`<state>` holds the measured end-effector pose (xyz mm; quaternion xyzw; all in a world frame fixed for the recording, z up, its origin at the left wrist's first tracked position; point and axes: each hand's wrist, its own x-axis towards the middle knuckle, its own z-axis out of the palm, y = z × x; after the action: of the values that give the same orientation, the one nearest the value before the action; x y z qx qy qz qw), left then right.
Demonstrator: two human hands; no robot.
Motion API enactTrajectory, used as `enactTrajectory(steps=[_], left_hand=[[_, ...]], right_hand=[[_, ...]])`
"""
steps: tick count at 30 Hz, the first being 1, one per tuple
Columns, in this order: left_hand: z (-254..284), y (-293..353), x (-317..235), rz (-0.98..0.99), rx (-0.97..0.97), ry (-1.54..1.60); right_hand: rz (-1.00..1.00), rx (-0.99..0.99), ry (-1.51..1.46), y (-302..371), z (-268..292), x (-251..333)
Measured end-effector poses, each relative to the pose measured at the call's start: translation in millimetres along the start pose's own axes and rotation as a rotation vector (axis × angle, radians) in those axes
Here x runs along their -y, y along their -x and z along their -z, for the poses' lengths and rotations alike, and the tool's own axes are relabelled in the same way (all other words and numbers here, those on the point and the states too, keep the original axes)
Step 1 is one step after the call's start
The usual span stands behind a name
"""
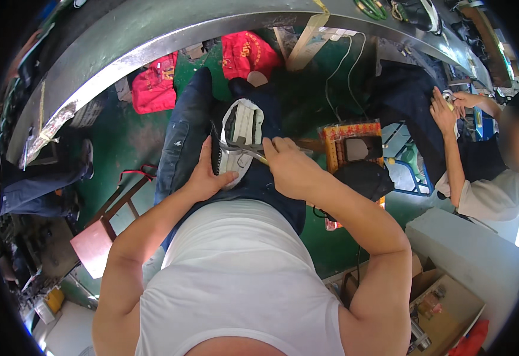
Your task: Hand-lasting shoe uppers using shoe pincers to secure the material to the last and sole.
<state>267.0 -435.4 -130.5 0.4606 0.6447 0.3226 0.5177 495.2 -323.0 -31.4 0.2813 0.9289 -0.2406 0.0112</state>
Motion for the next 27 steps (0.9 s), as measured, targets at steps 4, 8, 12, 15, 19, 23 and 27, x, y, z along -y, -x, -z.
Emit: enactTrajectory(steps=[4,8,12,15,19,23,27], left_hand=[[4.7,6.7,-23.6,-0.011,0.037,-0.261],[16.4,0.9,-10.4,0.259,0.092,0.789],[-15.5,-12.0,-25.1,0.409,-0.445,0.721],[-19.7,-21.7,-26.2,0.336,-0.502,0.353],[-13.8,-22.6,-15.9,0.167,-0.474,-0.002],[-13.6,-20.2,-7.9,0.130,-0.435,-0.024],[-19.2,-16.5,-0.3,-0.083,-0.471,-0.155]], right_hand=[[-0.123,0.391,0.160,-41.1,45.3,25.1],[-0.155,0.760,0.020,-64.5,51.1,22.8],[-0.109,0.501,-0.089,-41.8,-6.6,2.9],[-0.118,0.327,-0.172,-27.5,-35.7,-2.4],[-0.154,0.198,-0.226,-22.2,-29.7,7.9],[-0.084,0.151,-0.058,-18.2,-17.2,-1.7],[-0.110,0.000,0.016,-18.9,-23.0,-1.2]])
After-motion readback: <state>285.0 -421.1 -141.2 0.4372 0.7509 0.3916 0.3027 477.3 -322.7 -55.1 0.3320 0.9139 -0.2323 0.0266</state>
